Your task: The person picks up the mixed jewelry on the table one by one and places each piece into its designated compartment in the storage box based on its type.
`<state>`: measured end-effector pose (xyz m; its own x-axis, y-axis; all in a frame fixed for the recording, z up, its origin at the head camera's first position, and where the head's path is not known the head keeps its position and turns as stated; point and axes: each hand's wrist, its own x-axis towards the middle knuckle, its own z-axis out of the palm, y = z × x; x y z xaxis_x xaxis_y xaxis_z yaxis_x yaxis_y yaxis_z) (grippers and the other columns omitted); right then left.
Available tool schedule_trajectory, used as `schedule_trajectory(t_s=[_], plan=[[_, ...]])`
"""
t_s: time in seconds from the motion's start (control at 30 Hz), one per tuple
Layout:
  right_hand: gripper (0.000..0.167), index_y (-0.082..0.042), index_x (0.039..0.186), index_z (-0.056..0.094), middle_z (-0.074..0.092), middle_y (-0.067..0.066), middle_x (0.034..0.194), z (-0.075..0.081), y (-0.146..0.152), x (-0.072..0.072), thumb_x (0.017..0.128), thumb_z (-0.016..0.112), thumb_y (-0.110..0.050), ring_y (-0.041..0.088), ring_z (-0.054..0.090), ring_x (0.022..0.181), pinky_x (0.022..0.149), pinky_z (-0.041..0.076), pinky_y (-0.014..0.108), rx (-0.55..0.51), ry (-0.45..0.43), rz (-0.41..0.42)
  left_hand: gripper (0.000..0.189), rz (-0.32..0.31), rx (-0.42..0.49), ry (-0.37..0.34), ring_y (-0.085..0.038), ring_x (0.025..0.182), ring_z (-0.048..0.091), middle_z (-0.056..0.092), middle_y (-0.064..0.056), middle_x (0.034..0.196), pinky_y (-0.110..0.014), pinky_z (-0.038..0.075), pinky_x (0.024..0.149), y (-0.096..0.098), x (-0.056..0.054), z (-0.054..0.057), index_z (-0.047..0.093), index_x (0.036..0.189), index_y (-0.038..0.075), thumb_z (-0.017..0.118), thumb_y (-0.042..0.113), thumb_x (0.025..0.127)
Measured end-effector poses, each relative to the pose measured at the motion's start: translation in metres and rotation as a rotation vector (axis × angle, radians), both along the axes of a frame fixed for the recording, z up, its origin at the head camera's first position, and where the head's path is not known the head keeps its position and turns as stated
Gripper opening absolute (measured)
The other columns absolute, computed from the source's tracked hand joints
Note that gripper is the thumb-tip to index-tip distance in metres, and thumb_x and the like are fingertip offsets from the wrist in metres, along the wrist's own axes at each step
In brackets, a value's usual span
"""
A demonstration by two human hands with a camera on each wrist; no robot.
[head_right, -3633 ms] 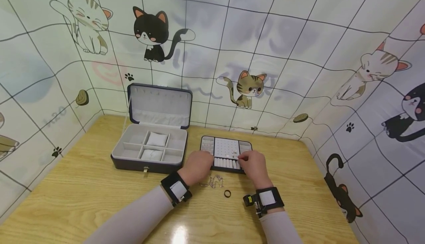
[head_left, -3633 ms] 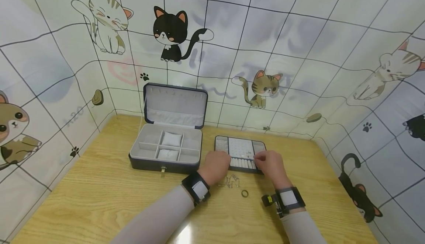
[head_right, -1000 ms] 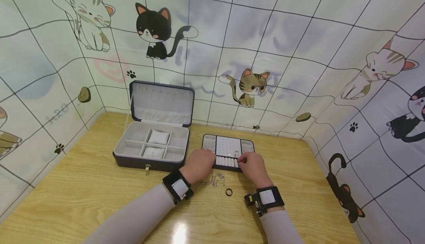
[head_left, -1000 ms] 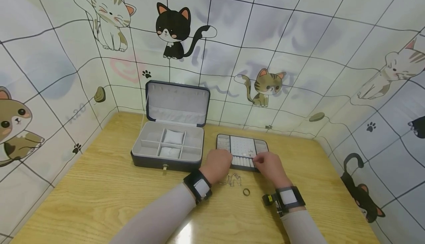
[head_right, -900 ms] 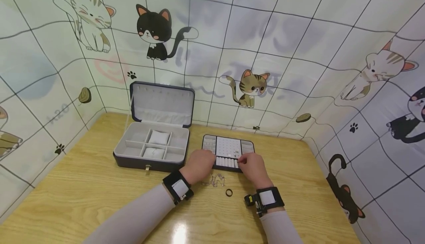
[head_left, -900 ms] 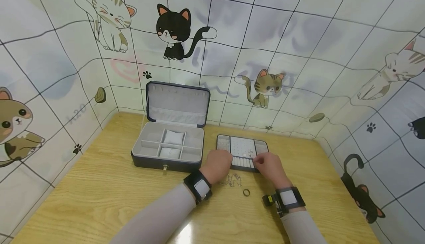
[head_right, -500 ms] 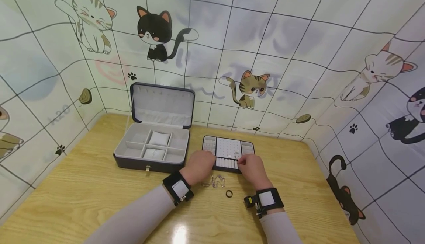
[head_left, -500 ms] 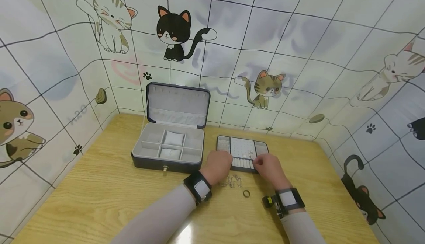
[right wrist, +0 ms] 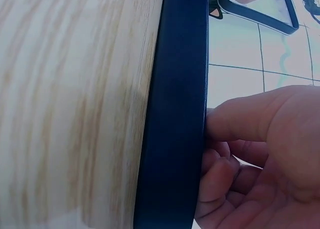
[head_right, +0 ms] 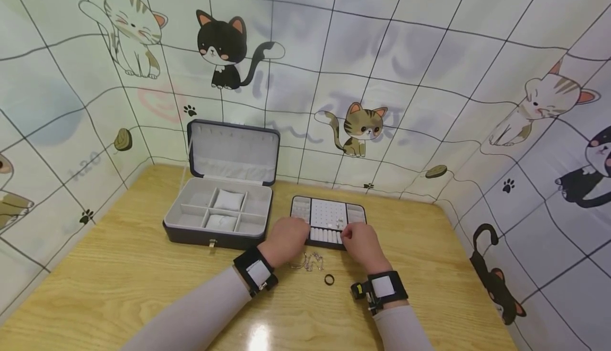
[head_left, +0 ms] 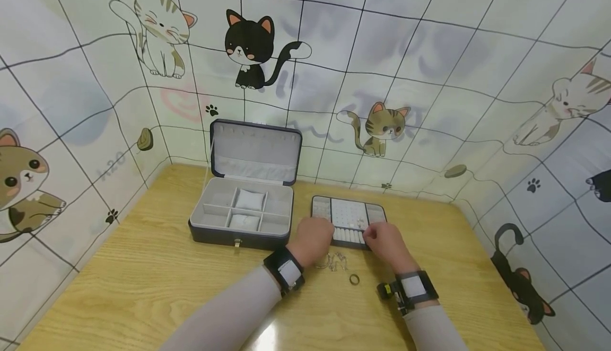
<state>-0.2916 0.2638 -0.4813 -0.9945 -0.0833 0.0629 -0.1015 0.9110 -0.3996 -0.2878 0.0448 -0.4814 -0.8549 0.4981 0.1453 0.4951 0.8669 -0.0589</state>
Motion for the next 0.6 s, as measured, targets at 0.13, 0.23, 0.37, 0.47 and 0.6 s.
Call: schedule_trajectory(t_s=[0.13,0.23,0.37,0.47,0.6], plan=[[0.011,-0.008,0.083,0.075,0.069,0.005,0.079,0.0010,-0.0005,-0.0007,0.092,0.070,-0.003,0.018,0.058,0.073,0.068,0.048,0.032,-0.004,0.007,0.006,0.014,-0.005,0.004,0.011,-0.013,0.067,0.062,0.069,0.003,0.075,-0.035,0.054,0.056,-0.0010,-0.0005,0.0004,0.072,0.083,0.018,0.072,0.020,0.096],[0.011,-0.008,0.084,0.075,0.070,0.005,0.080,0.0025,-0.0011,0.0002,0.092,0.070,-0.004,0.018,0.058,0.073,0.068,0.048,0.032,-0.011,0.006,0.006,0.015,-0.011,0.011,0.029,-0.013,0.066,0.062,0.068,0.003,0.075,-0.034,0.053,0.055,-0.0016,-0.0007,-0.0007,0.072,0.082,0.019,0.072,0.019,0.096],[0.011,-0.007,0.084,0.076,0.071,0.005,0.081,0.0027,0.0000,0.0011,0.092,0.070,-0.003,0.017,0.058,0.073,0.068,0.048,0.031,-0.012,0.021,0.013,0.013,-0.012,0.007,0.023,-0.012,0.067,0.062,0.069,0.003,0.076,-0.034,0.054,0.056,-0.0009,-0.0015,-0.0017,0.073,0.084,0.019,0.072,0.020,0.097],[0.011,-0.007,0.082,0.076,0.071,0.004,0.079,0.0016,0.0011,0.0017,0.091,0.070,-0.002,0.017,0.057,0.072,0.068,0.048,0.031,-0.010,0.038,0.019,0.013,-0.008,0.002,0.009,-0.013,0.068,0.062,0.070,0.003,0.077,-0.033,0.054,0.057,-0.0004,-0.0013,-0.0017,0.073,0.085,0.018,0.072,0.021,0.097],[0.012,-0.008,0.082,0.076,0.070,0.003,0.079,0.0007,0.0019,0.0020,0.091,0.070,-0.003,0.016,0.057,0.073,0.068,0.047,0.030,-0.017,0.040,0.019,0.013,-0.006,0.001,0.007,-0.013,0.068,0.063,0.070,0.003,0.077,-0.034,0.054,0.057,-0.0002,-0.0007,-0.0022,0.073,0.084,0.019,0.072,0.021,0.097]])
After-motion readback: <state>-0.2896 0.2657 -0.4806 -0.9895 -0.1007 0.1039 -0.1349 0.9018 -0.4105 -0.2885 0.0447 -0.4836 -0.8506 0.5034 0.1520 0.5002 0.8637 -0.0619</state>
